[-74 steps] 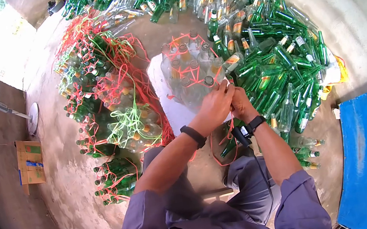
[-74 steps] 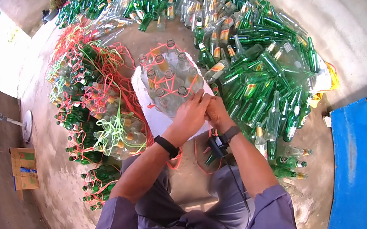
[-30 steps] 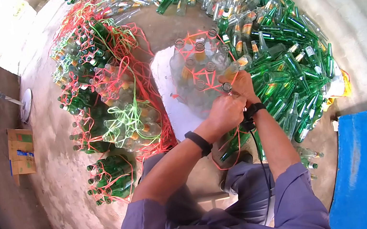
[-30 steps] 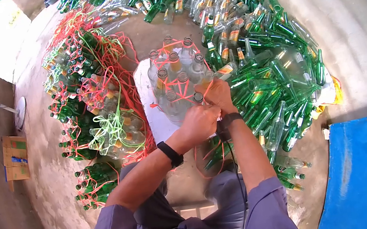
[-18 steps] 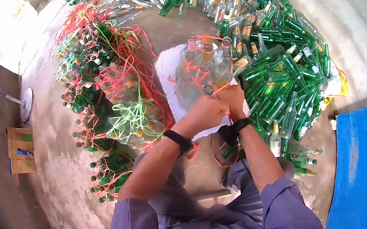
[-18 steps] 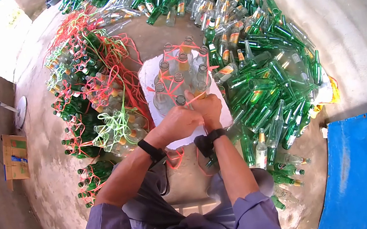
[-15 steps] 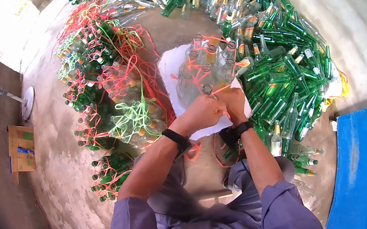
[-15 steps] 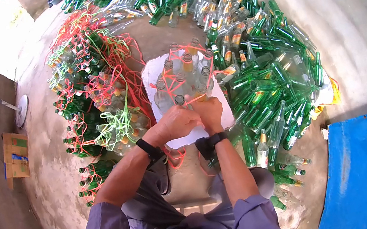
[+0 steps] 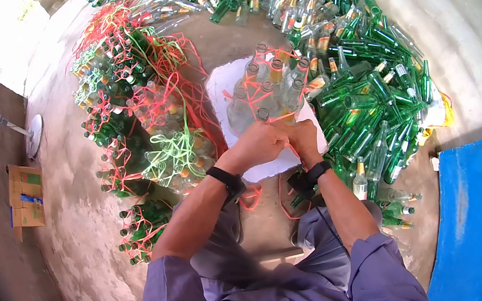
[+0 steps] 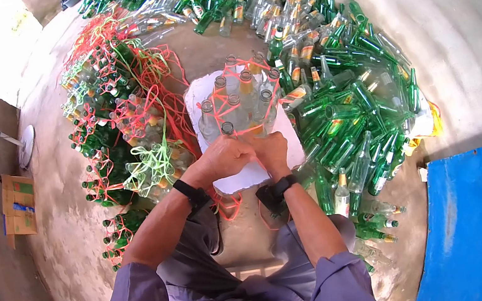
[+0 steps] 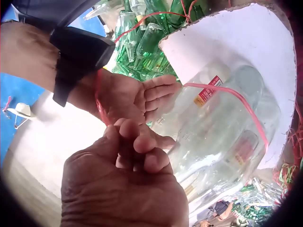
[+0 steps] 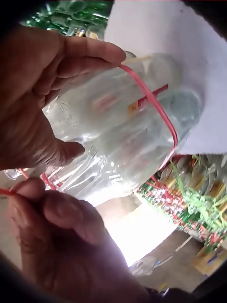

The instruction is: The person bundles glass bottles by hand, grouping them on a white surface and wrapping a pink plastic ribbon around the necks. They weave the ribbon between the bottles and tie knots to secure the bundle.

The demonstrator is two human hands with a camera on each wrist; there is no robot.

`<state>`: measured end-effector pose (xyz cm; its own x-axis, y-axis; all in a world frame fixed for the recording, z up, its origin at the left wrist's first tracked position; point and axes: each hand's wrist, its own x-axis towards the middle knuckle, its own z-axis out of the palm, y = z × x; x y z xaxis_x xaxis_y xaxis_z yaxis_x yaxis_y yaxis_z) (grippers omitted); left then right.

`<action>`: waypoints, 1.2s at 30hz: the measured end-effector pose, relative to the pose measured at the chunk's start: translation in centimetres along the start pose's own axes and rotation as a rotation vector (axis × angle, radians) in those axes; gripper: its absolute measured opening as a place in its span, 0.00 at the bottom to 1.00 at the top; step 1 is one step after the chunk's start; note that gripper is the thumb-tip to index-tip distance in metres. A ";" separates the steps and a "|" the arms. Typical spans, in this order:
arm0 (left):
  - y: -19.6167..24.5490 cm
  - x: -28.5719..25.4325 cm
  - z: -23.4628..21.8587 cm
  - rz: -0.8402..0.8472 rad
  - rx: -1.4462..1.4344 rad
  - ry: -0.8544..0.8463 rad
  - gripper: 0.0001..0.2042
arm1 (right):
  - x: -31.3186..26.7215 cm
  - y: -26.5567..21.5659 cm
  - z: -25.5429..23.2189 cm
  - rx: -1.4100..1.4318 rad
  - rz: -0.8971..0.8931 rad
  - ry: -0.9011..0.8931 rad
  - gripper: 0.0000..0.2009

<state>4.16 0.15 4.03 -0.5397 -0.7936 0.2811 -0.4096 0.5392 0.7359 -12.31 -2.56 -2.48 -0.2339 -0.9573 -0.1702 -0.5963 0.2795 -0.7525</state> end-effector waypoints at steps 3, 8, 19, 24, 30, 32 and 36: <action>-0.2 -0.2 0.0 -0.002 0.038 0.019 0.04 | 0.9 2.3 0.5 -0.133 -0.354 -0.053 0.36; 0.1 -0.1 0.0 0.001 0.122 0.007 0.04 | 0.8 -1.0 -4.2 -0.007 -0.158 -0.268 0.26; 0.1 0.1 0.1 -0.039 0.160 -0.032 0.04 | 6.8 0.6 -5.3 0.157 -0.210 -0.272 0.36; -0.5 0.0 0.6 0.004 0.127 0.004 0.04 | 7.9 -0.4 -4.0 -0.100 -0.437 -0.226 0.29; -0.1 0.1 0.2 -0.014 0.112 -0.027 0.04 | 7.2 -0.8 -3.4 0.182 -0.548 -0.248 0.22; 0.0 0.2 0.0 -0.008 0.110 -0.024 0.04 | 7.1 -0.9 -3.2 0.025 -0.591 -0.156 0.20; -0.3 -0.1 0.0 -0.013 0.081 0.003 0.04 | 6.8 -1.3 -2.9 -0.048 -0.549 -0.123 0.19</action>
<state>4.33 0.10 3.81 -0.5318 -0.8012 0.2743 -0.4748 0.5503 0.6868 -15.36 -9.23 -0.83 0.2103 -0.9640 0.1626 -0.6404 -0.2615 -0.7221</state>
